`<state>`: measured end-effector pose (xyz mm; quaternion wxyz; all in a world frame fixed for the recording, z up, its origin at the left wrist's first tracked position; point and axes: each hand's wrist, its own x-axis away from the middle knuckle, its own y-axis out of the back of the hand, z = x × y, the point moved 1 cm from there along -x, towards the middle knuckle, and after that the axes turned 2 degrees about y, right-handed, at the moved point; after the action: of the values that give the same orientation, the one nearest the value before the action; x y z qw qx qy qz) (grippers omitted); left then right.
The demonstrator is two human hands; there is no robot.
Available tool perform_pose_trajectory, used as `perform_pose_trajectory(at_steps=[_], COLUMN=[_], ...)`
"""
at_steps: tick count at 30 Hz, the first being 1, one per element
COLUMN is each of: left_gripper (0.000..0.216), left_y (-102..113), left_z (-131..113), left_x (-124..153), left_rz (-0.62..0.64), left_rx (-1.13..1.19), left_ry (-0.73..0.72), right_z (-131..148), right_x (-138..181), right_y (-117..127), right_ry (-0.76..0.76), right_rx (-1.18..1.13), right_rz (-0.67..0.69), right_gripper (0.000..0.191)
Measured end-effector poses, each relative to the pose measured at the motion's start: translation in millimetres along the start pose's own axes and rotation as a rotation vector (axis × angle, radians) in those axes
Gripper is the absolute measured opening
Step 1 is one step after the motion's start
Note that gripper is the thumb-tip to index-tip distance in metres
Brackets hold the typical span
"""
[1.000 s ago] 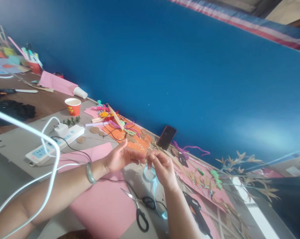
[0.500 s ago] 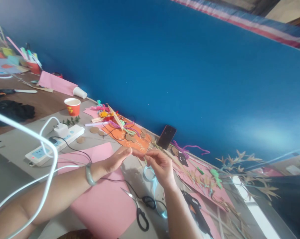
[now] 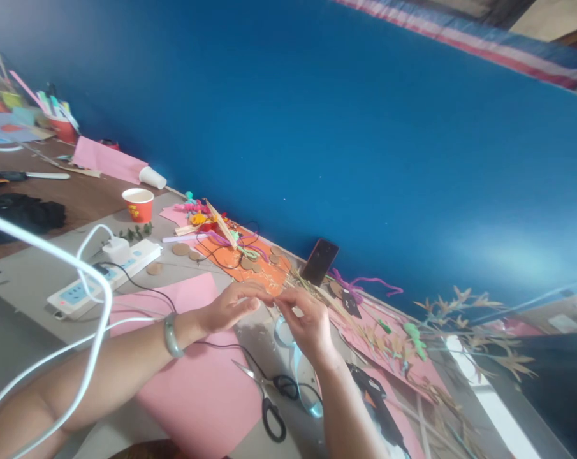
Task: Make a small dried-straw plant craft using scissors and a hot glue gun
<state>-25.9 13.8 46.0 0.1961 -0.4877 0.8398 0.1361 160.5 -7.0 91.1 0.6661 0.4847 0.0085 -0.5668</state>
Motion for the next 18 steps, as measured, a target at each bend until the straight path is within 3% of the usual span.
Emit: perform_pose_trajectory(at_steps=[8, 15, 18], left_gripper=[0.057, 0.066, 0.052], left_y=[-2.0, -1.4, -0.3], left_z=[-3.4, 4.7, 5.2], left_x=[-0.3, -6.2, -9.1], left_rz=[0.008, -0.078, -0.133], left_rx=[0.120, 0.658, 0.825], left_ry=[0.060, 0.242, 0.325], right_z=[2.9, -4.3, -4.3], right_x=[1.2, 2.4, -0.3], right_y=[-2.7, -3.8, -3.1], right_ry=[-0.028, -0.294, -0.358], right_rx=[0.039, -0.266, -0.401], right_rz=[0.007, -0.067, -0.094], right_gripper=[0.014, 0.019, 0.022])
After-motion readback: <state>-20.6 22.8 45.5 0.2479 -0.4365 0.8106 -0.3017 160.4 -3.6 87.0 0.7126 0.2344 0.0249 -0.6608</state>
